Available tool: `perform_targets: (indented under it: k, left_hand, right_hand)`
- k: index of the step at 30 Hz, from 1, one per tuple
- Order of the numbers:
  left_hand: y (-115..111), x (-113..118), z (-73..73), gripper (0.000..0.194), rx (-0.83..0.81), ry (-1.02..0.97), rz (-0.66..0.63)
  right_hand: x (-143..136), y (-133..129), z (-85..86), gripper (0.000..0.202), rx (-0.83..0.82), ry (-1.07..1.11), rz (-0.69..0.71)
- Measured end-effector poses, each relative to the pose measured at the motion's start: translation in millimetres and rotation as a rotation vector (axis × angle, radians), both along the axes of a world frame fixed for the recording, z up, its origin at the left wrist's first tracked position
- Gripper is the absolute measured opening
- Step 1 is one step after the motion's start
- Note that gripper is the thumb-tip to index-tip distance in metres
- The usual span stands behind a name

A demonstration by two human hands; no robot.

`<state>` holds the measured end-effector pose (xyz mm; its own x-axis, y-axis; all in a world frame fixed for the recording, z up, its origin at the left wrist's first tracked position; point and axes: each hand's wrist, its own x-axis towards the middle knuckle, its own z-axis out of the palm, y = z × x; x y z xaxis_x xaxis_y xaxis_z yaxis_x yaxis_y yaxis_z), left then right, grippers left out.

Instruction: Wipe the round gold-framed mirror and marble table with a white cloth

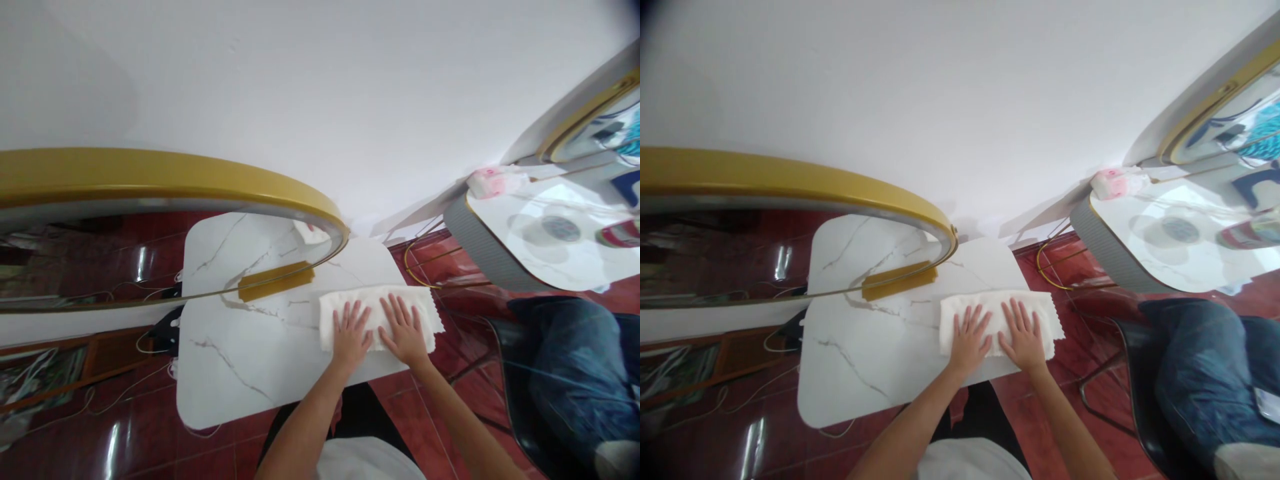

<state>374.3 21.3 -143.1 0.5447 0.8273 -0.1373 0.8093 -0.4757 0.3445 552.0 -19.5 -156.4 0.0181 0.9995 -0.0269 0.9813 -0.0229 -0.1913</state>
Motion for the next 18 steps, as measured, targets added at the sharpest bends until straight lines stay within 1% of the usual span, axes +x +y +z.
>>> perform_targets:
  k: [3, 6, 9, 13, 18]
  left_hand:
    - [-22.4, -13.4, 3.7, 0.060, -0.021, -0.020, -0.050]
    - [-30.2, -28.8, 7.6, 0.059, -0.029, -0.031, -0.094]
    - [-29.7, -44.5, 10.3, 0.058, -0.035, -0.037, -0.107]
    - [-31.0, -69.7, 11.8, 0.056, -0.048, -0.039, -0.093]
    - [-42.5, -116.7, 11.8, 0.058, -0.082, -0.025, -0.025]
  right_hand:
    - [-11.1, -29.6, -1.6, 0.075, 0.005, -0.001, -0.035]
    - [-28.1, -43.7, -1.9, 0.074, 0.032, -0.009, -0.075]
    - [-49.6, -46.7, -0.5, 0.073, 0.066, -0.017, -0.103]
    - [-78.4, -45.4, 1.2, 0.071, 0.097, -0.010, -0.117]
    - [-115.8, -44.3, -3.4, 0.075, 0.099, 0.018, 0.000]
